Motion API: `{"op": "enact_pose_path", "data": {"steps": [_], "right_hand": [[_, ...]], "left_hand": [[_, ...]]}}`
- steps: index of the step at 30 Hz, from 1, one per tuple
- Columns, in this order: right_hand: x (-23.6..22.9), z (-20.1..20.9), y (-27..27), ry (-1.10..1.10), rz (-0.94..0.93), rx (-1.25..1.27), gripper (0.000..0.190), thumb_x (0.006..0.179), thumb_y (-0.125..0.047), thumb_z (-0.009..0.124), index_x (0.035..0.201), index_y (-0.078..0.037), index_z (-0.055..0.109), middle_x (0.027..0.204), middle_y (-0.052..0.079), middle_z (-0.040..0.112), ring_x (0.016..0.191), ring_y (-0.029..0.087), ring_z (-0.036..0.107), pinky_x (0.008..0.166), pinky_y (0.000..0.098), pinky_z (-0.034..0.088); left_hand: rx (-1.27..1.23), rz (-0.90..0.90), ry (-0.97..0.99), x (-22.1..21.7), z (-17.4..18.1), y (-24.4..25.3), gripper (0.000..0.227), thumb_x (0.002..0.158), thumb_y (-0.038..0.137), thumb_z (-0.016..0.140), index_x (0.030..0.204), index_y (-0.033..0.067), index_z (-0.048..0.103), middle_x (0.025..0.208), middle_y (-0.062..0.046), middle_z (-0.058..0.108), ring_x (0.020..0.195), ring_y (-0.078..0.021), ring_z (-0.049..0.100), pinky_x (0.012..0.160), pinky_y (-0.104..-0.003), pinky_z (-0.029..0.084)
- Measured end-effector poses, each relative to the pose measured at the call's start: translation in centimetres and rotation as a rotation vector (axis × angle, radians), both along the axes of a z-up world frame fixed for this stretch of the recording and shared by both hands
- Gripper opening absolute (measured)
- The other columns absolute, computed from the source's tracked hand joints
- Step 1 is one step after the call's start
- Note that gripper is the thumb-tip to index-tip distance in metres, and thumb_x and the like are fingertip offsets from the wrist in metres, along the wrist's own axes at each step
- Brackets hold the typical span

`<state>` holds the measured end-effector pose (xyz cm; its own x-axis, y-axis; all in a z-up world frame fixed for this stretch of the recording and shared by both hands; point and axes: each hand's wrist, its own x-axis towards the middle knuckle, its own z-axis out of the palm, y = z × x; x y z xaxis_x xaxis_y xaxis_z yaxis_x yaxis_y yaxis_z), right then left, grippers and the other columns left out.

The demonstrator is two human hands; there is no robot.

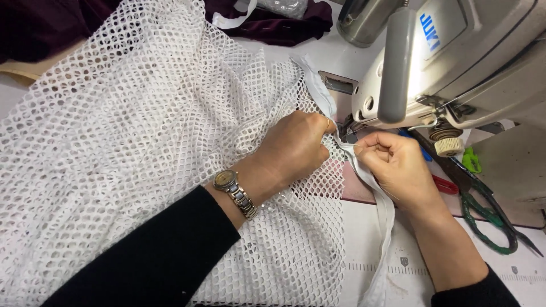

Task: Sewing a white zipper onto a white mesh fabric using an industrial sewing machine.

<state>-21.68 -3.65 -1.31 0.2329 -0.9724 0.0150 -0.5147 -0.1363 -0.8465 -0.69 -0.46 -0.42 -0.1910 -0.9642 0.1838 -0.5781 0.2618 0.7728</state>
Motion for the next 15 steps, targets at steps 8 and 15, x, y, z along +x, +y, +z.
{"op": "enact_pose_path", "data": {"steps": [8,15], "right_hand": [[0.0,0.3,0.1,-0.006,0.021,-0.005,0.016,0.08,0.002,0.062,0.094,0.003,0.07,0.067,0.005,0.057,0.063,0.006,0.055,0.052,0.0208,0.049],[0.8,1.2,0.8,0.018,0.071,-0.024,0.016,0.08,-0.001,0.061,0.093,0.001,0.07,0.064,0.0,0.053,0.055,0.003,0.047,0.043,0.0172,0.043]], "left_hand": [[-0.029,0.011,-0.09,0.3,1.0,1.0,0.011,0.076,0.003,0.06,0.083,0.0012,0.068,0.083,-0.021,0.07,0.085,-0.0414,0.07,0.069,-0.055,0.057],[-0.067,0.084,-0.152,-0.6,0.8,0.7,0.016,0.081,0.017,0.057,0.07,0.0089,0.065,0.078,-0.013,0.067,0.077,-0.0368,0.069,0.066,-0.052,0.057]]}}
